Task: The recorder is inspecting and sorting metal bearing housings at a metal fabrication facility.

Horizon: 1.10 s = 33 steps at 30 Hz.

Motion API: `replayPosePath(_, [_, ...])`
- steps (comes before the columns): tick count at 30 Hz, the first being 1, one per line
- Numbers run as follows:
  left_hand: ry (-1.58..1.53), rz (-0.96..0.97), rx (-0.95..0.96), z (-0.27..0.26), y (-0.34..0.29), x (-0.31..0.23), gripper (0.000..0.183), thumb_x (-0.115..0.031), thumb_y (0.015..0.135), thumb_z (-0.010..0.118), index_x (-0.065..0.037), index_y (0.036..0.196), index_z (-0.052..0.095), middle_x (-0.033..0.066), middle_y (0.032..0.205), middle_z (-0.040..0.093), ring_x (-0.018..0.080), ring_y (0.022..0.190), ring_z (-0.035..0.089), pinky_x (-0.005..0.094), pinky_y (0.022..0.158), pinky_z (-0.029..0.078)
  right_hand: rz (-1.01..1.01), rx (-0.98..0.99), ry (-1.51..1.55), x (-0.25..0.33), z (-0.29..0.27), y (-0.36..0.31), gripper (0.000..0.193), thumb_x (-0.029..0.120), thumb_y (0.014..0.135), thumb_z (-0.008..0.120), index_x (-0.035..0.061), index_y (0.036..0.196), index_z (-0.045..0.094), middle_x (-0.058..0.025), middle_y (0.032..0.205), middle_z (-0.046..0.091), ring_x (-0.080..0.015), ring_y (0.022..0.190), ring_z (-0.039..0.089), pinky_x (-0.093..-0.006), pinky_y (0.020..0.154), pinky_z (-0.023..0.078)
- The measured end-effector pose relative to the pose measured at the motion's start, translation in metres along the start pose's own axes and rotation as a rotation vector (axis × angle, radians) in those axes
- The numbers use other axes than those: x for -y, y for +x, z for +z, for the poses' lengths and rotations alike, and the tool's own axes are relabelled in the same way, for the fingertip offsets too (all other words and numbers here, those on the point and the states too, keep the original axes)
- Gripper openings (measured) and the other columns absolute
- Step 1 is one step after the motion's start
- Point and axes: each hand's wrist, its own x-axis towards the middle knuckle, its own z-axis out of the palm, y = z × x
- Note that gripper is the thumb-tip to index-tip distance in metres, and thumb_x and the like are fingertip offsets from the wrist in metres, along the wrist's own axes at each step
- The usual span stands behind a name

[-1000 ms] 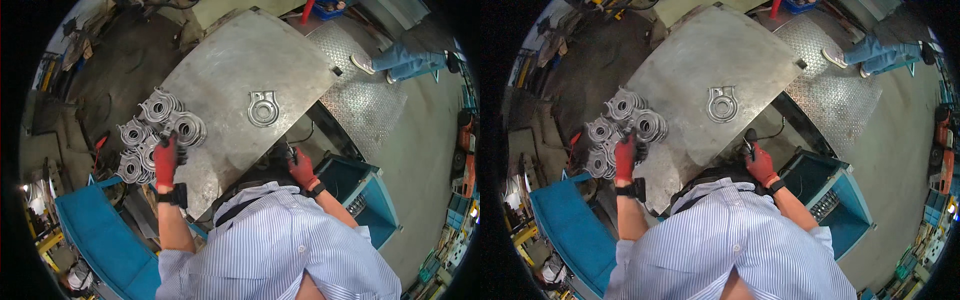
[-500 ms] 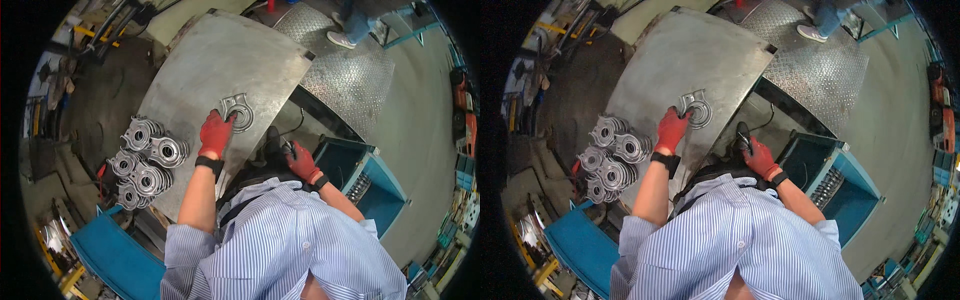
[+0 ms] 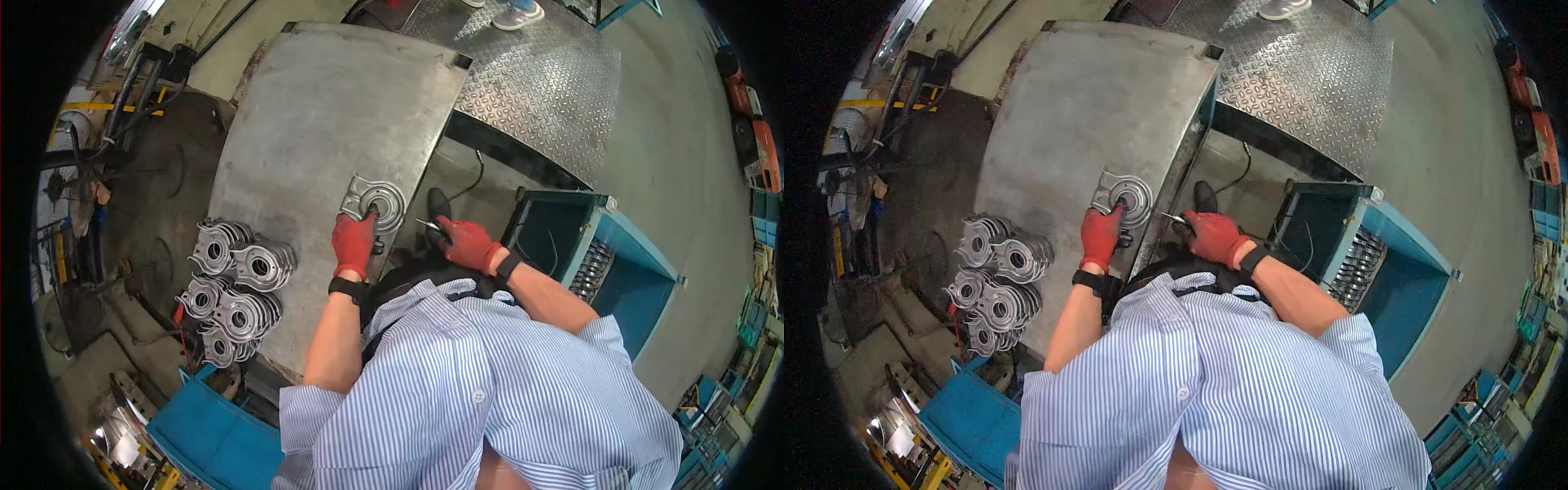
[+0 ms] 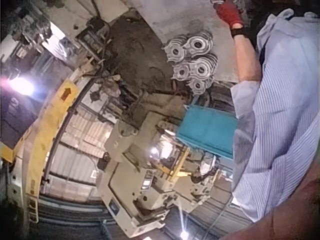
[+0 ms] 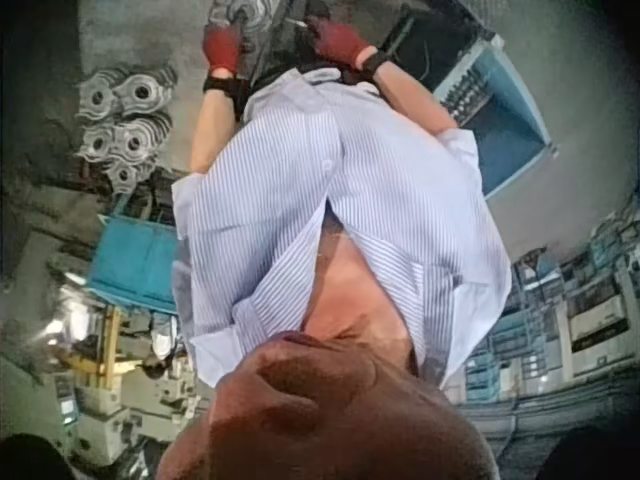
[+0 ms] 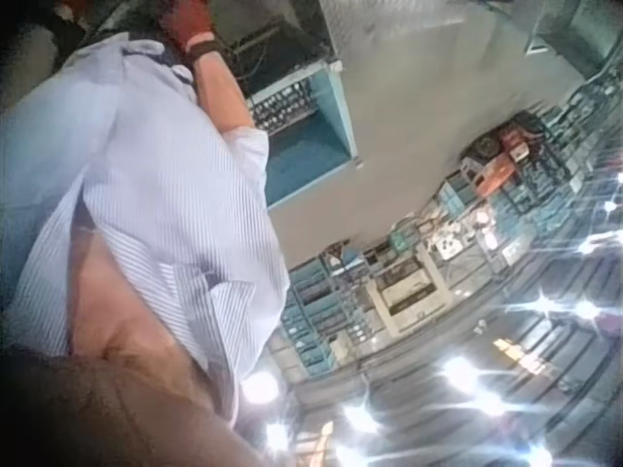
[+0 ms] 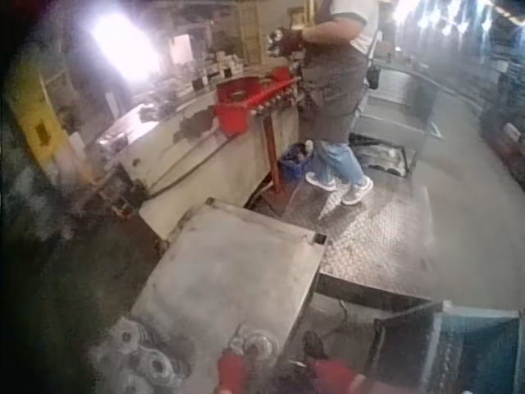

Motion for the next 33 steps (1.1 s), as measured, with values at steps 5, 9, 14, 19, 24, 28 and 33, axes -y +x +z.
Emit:
replayPosePath(5, [-0.029, 0.026, -0.016, 0.007, -0.008, 0.005, 0.057, -0.042, 0.073, 0.070, 0.006, 0.100, 0.055, 0.0253, 0.101, 0.060, 0.0398, 0.098, 0.057, 0.0436, 0.082, 0.046, -0.040, 0.021, -0.041, 0.010, 0.009, 0.008, 0.032, 0.021, 0.078, 0.058, 0.0018, 0.101, 0.051, -0.0222, 0.085, 0.062, -0.0396, 0.083, 0.059, -0.0477, 0.072, 0.046])
replayPosePath(9, [0.012, 0.050, 0.008, 0.006, -0.008, 0.003, 0.058, -0.042, 0.074, 0.070, 0.007, 0.100, 0.055, 0.0253, 0.102, 0.059, 0.0395, 0.098, 0.057, 0.0434, 0.083, 0.046, -0.102, -0.056, -0.058, 0.000, 0.022, 0.014, 0.028, 0.021, 0.078, 0.058, 0.0020, 0.097, 0.050, -0.0216, 0.081, 0.061, -0.0399, 0.079, 0.059, -0.0485, 0.070, 0.046])
replayPosePath(14, [-0.039, 0.030, 0.014, 0.006, -0.007, 0.004, 0.058, -0.041, 0.074, 0.070, 0.008, 0.102, 0.053, 0.0256, 0.105, 0.058, 0.0398, 0.099, 0.057, 0.0427, 0.084, 0.046, -0.096, -0.037, -0.068, 0.002, 0.024, 0.019, 0.029, 0.020, 0.078, 0.059, 0.0017, 0.098, 0.049, -0.0219, 0.081, 0.061, -0.0398, 0.079, 0.059, -0.0486, 0.069, 0.046])
replayPosePath(19, [-0.099, 0.081, -0.001, 0.019, 0.002, 0.018, 0.063, -0.040, 0.074, 0.070, 0.009, 0.106, 0.050, 0.0269, 0.107, 0.058, 0.0398, 0.101, 0.057, 0.0426, 0.085, 0.045, -0.067, -0.036, -0.069, 0.007, 0.031, 0.018, 0.030, 0.020, 0.078, 0.060, 0.0008, 0.097, 0.048, -0.0220, 0.081, 0.061, -0.0400, 0.079, 0.060, -0.0488, 0.069, 0.046])
replayPosePath(24, [-0.059, 0.048, 0.024, 0.018, -0.001, 0.017, 0.065, -0.041, 0.074, 0.070, 0.010, 0.107, 0.048, 0.0275, 0.107, 0.057, 0.0395, 0.102, 0.056, 0.0424, 0.086, 0.045, -0.040, 0.019, -0.072, 0.010, 0.028, 0.017, 0.030, 0.020, 0.078, 0.060, 0.0002, 0.096, 0.048, -0.0222, 0.080, 0.061, -0.0403, 0.078, 0.060, -0.0485, 0.068, 0.046])
replayPosePath(28, [-0.035, 0.057, 0.007, 0.015, -0.002, 0.012, 0.065, -0.041, 0.074, 0.070, 0.011, 0.106, 0.048, 0.0276, 0.105, 0.059, 0.0393, 0.101, 0.057, 0.0418, 0.086, 0.045, -0.050, -0.020, -0.098, 0.014, 0.028, 0.019, 0.032, 0.021, 0.078, 0.060, 0.0002, 0.098, 0.048, -0.0219, 0.081, 0.061, -0.0402, 0.079, 0.060, -0.0481, 0.068, 0.046])
replayPosePath(33, [-0.013, 0.031, 0.007, 0.010, -0.005, 0.006, 0.064, -0.041, 0.074, 0.070, 0.010, 0.106, 0.049, 0.0271, 0.105, 0.058, 0.0393, 0.101, 0.057, 0.0415, 0.086, 0.045, -0.032, 0.003, -0.107, 0.018, 0.026, 0.017, 0.037, 0.025, 0.078, 0.061, 0.0002, 0.101, 0.047, -0.0218, 0.084, 0.062, -0.0394, 0.082, 0.060, -0.0478, 0.070, 0.046])
